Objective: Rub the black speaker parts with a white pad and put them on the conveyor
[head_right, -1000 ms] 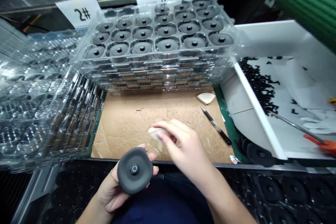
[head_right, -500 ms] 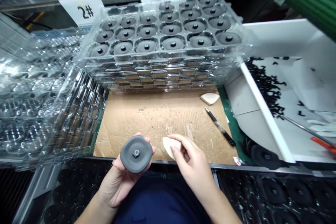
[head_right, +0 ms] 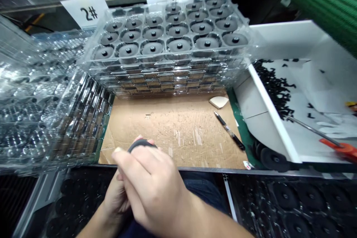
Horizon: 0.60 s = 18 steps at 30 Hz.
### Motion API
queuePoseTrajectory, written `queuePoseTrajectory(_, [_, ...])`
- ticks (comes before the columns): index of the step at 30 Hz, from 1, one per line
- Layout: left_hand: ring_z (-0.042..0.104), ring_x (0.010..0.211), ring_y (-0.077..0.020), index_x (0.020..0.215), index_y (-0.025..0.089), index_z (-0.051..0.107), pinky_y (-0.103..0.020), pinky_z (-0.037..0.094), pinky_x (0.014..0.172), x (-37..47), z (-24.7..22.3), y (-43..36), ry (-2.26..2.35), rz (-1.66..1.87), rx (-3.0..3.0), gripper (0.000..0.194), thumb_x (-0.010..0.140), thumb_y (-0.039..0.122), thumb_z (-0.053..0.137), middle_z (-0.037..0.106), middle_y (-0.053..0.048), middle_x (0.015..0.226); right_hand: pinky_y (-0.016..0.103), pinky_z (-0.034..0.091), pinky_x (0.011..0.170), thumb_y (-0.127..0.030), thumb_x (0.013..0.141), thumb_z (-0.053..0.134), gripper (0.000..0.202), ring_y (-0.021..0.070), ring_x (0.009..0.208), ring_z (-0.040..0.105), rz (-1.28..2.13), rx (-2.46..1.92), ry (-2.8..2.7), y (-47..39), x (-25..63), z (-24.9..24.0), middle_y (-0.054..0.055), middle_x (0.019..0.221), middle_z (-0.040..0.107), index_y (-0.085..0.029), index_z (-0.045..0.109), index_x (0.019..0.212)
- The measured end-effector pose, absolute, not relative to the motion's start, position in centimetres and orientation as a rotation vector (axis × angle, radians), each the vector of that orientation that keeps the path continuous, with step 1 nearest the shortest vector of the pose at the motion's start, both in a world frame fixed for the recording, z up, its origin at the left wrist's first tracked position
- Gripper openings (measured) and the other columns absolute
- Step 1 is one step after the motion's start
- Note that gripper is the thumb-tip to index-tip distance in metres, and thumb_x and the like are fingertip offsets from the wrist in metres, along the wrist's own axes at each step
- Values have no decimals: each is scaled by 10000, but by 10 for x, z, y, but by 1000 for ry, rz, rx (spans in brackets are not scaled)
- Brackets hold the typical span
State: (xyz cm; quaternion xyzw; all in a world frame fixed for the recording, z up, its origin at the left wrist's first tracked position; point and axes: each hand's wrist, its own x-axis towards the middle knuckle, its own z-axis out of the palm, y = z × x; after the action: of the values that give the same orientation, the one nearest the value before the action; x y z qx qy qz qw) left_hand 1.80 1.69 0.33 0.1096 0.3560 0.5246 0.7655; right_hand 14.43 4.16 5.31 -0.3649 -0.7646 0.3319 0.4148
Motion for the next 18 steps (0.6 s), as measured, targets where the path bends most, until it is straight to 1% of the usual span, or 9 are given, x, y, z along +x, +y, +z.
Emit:
queuePoseTrajectory(2, [625, 983, -212, 1052, 269, 648, -306, 463, 915, 18, 2, 18, 722, 1181, 234, 517, 558, 301, 796, 677, -14, 1055, 225, 501, 740, -70, 858, 467, 260, 126, 786, 603, 925, -918, -1985, 36, 152, 50, 52, 857, 653, -124, 600, 1074])
queuePoseTrajectory(5, [644, 952, -194, 1038, 271, 653, -245, 489, 855, 15, -1, 20, 693, 1233, 210, 585, 481, 319, 824, 689, -3, 1046, 177, 488, 623, -116, 864, 488, 227, 94, 684, 596, 1045, -1110, -1980, 30, 174, 38, 0, 793, 636, -205, 622, 1024])
queuePoseTrajectory(8, [644, 961, -194, 1043, 269, 650, -231, 489, 845, 15, -2, 20, 654, 1244, 208, 563, 507, 314, 816, 687, 1, 1056, 174, 469, 559, -183, 875, 504, 195, 93, 673, 596, 953, -1391, -1825, 27, 194, 20, -8, 839, 640, -249, 618, 1020])
queuePoseTrajectory(11, [638, 984, -201, 1051, 285, 645, -235, 487, 848, 17, 0, 20, 633, 1227, 213, 528, 548, 269, 804, 683, 8, 1073, 182, 459, 523, -221, 875, 513, 176, 119, 731, 615, 862, -1523, -1718, 25, 201, 16, -3, 886, 656, -272, 621, 1005])
queuePoseTrajectory(13, [637, 984, -188, 1054, 293, 643, -225, 480, 857, 20, 1, 19, 642, 1218, 211, 530, 550, 272, 804, 685, 12, 1074, 193, 472, 543, -223, 873, 519, 177, 135, 775, 621, 827, -1518, -1697, 26, 195, 26, 1, 910, 661, -278, 619, 1008])
queuePoseTrajectory(15, [632, 975, -164, 1053, 297, 643, -202, 472, 855, 21, 3, 18, 661, 1216, 223, 551, 528, 305, 812, 683, 12, 1086, 208, 496, 602, -197, 868, 522, 206, 138, 794, 619, 804, -1403, -1728, 27, 182, 39, 4, 922, 661, -273, 600, 1044])
queuePoseTrajectory(16, [622, 988, -165, 1051, 291, 646, -203, 468, 862, 22, 4, 17, 677, 1211, 238, 558, 520, 330, 812, 679, 2, 1094, 218, 506, 646, -171, 866, 517, 233, 137, 799, 617, 794, -1298, -1767, 29, 174, 46, 9, 923, 662, -257, 586, 1071])
queuePoseTrajectory(18, [604, 1017, -196, 1038, 272, 656, -240, 469, 880, 21, 6, 16, 764, 1167, 268, 554, 517, 390, 801, 672, -25, 1095, 248, 515, 728, -118, 862, 494, 268, 145, 814, 614, 773, -1058, -1850, 32, 160, 54, 40, 917, 666, -185, 567, 1111])
